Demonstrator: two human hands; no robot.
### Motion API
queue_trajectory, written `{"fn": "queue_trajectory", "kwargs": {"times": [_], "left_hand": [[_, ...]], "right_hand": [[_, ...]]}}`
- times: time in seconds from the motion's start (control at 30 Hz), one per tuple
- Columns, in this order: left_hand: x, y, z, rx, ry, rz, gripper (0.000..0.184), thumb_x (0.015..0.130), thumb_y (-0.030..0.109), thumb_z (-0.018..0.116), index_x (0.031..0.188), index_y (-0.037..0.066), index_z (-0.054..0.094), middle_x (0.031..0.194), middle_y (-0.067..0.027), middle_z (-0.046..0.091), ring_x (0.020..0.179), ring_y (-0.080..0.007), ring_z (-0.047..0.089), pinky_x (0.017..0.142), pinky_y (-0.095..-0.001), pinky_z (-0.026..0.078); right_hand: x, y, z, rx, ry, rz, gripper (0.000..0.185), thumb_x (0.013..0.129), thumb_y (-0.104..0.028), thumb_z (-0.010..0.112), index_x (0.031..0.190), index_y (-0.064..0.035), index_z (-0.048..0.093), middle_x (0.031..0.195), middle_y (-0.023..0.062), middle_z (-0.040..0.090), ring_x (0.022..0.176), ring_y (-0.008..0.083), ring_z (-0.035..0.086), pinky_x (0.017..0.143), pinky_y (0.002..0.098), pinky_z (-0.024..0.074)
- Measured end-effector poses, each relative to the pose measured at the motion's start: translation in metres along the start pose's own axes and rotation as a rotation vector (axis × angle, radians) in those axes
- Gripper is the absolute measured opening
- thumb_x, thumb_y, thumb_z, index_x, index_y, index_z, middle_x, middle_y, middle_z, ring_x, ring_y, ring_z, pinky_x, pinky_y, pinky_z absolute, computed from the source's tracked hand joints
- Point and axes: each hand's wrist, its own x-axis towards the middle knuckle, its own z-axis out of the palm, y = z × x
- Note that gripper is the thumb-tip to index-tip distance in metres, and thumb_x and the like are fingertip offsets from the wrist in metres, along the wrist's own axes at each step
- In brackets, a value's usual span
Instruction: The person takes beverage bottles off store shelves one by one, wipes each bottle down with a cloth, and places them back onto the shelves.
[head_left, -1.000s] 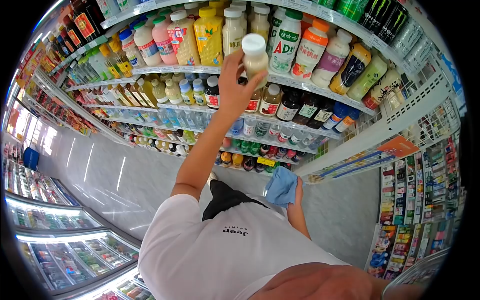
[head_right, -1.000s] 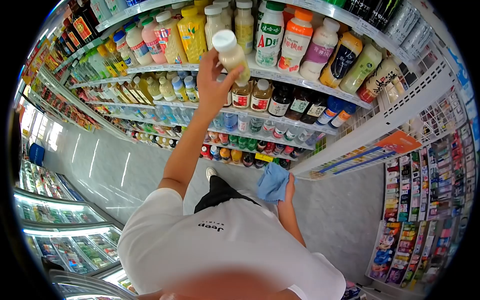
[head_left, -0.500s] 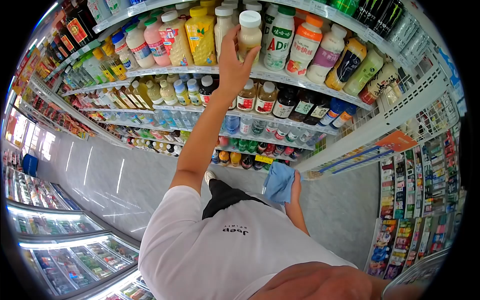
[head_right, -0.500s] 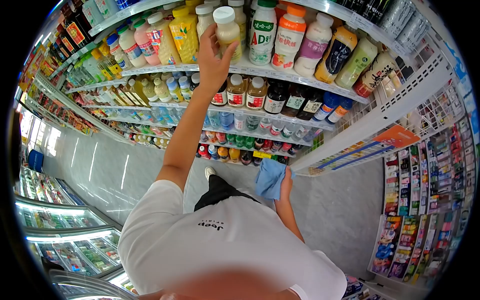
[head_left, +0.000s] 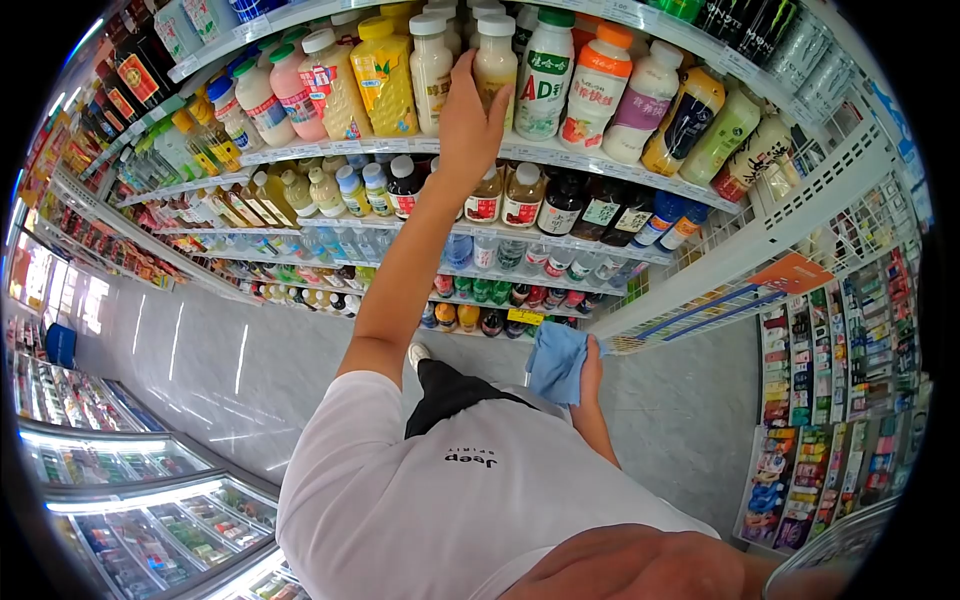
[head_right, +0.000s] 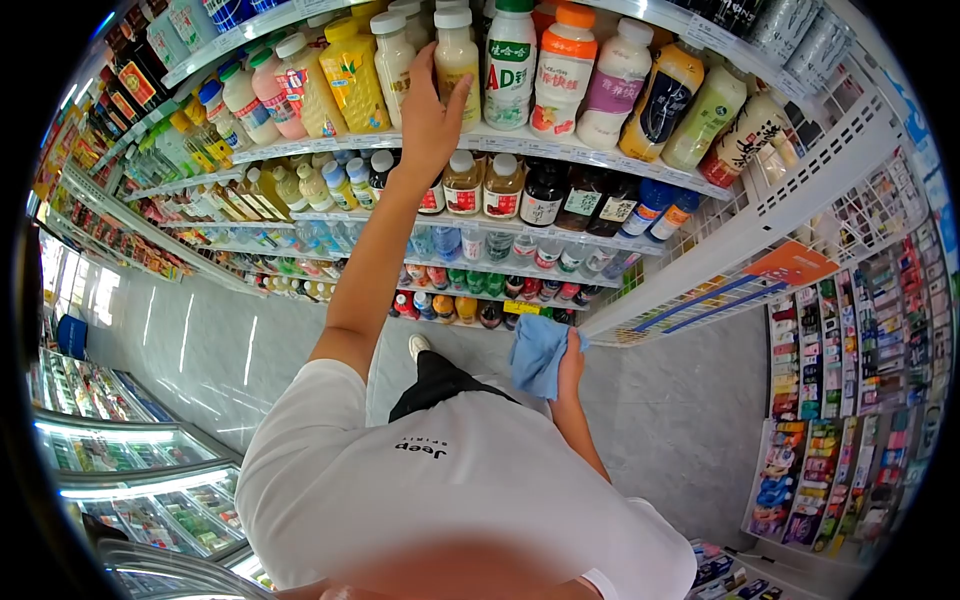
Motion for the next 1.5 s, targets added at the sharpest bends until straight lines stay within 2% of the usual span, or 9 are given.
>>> {"fn": "queue_trajectory", "kwargs": {"times": [0.2,0.3,0.7,0.9,1.0,1.1,1.23,1.43,1.5], "left_hand": [[-0.005,0.002,0.004,0.133,0.041,0.139,0.074,0.093,0.014,0.07,0.152,-0.004,0.028,0.141,-0.0283,0.05,0.122,-0.0404,0.057,0.102,-0.0435,0.047],[-0.013,0.011,0.001,0.004,-0.058,-0.05,0.081,0.091,0.01,0.069,0.155,-0.003,0.021,0.144,-0.0302,0.047,0.126,-0.042,0.054,0.105,-0.0439,0.045],[-0.014,-0.009,0.008,0.044,-0.056,0.07,0.085,0.094,0.007,0.064,0.158,-0.006,0.009,0.15,-0.0354,0.037,0.136,-0.0459,0.045,0.112,-0.0448,0.037],[-0.016,0.01,-0.002,0.052,-0.003,0.003,0.076,0.093,0.007,0.067,0.155,-0.005,0.023,0.148,-0.0317,0.041,0.133,-0.0415,0.048,0.111,-0.0447,0.04],[-0.015,0.001,-0.01,0.038,0.106,0.143,0.067,0.091,0.006,0.071,0.149,-0.002,0.037,0.146,-0.0256,0.043,0.122,-0.0341,0.06,0.1,-0.0384,0.052],[-0.013,0.003,-0.025,0.07,0.237,0.113,0.064,0.088,0.005,0.074,0.144,0.002,0.044,0.142,-0.0197,0.044,0.1,-0.0236,0.07,0.081,-0.0302,0.059],[0.0,0.002,-0.041,0.216,0.285,0.075,0.07,0.086,0.01,0.078,0.145,0.003,0.043,0.143,-0.0185,0.043,0.075,-0.016,0.07,0.066,-0.0286,0.059],[0.012,-0.006,-0.047,0.339,0.236,0.076,0.087,0.084,0.021,0.08,0.154,0.004,0.031,0.144,-0.0178,0.05,0.075,-0.0227,0.068,0.07,-0.0356,0.058],[0.017,-0.006,-0.049,0.393,0.221,0.086,0.092,0.083,0.021,0.081,0.156,0.006,0.027,0.142,-0.0188,0.051,0.085,-0.0294,0.068,0.077,-0.0397,0.057]], "right_hand": [[0.021,0.016,-0.026,-0.04,0.007,-0.009,0.058,0.105,-0.043,0.046,0.123,0.0099,0.061,0.116,0.0195,0.071,0.102,0.0282,0.07,0.096,0.037,0.0548],[0.019,0.01,-0.022,-0.042,0.029,0.003,0.058,0.104,-0.044,0.046,0.122,0.0099,0.061,0.116,0.0194,0.071,0.102,0.0281,0.07,0.096,0.037,0.0549],[0.017,0.002,-0.011,-0.056,0.022,0.003,0.058,0.104,-0.043,0.045,0.123,0.0092,0.062,0.117,0.0192,0.071,0.103,0.0284,0.07,0.096,0.0367,0.0543],[0.009,-0.006,0.0,-0.007,-0.025,0.039,0.06,0.104,-0.044,0.045,0.124,0.0101,0.061,0.118,0.0195,0.071,0.104,0.029,0.07,0.097,0.0371,0.0541],[0.002,-0.011,0.006,-0.002,-0.021,0.057,0.059,0.104,-0.044,0.046,0.124,0.0095,0.062,0.118,0.0191,0.071,0.103,0.0287,0.07,0.097,0.0369,0.054],[-0.001,-0.013,0.009,-0.015,-0.007,0.053,0.059,0.104,-0.045,0.047,0.124,0.0086,0.062,0.117,0.0186,0.071,0.103,0.0282,0.07,0.097,0.0369,0.0539],[0.007,-0.005,0.002,-0.035,-0.001,0.046,0.059,0.103,-0.045,0.047,0.124,0.008,0.062,0.118,0.0179,0.071,0.104,0.0276,0.07,0.097,0.0367,0.0537],[0.001,-0.007,0.008,-0.032,-0.02,0.053,0.059,0.103,-0.045,0.047,0.126,0.0079,0.062,0.119,0.0173,0.071,0.106,0.0279,0.069,0.098,0.0368,0.053],[-0.003,-0.01,0.014,-0.021,-0.033,0.058,0.059,0.103,-0.045,0.046,0.126,0.0079,0.062,0.12,0.0172,0.071,0.107,0.0281,0.069,0.099,0.0369,0.0526]]}}
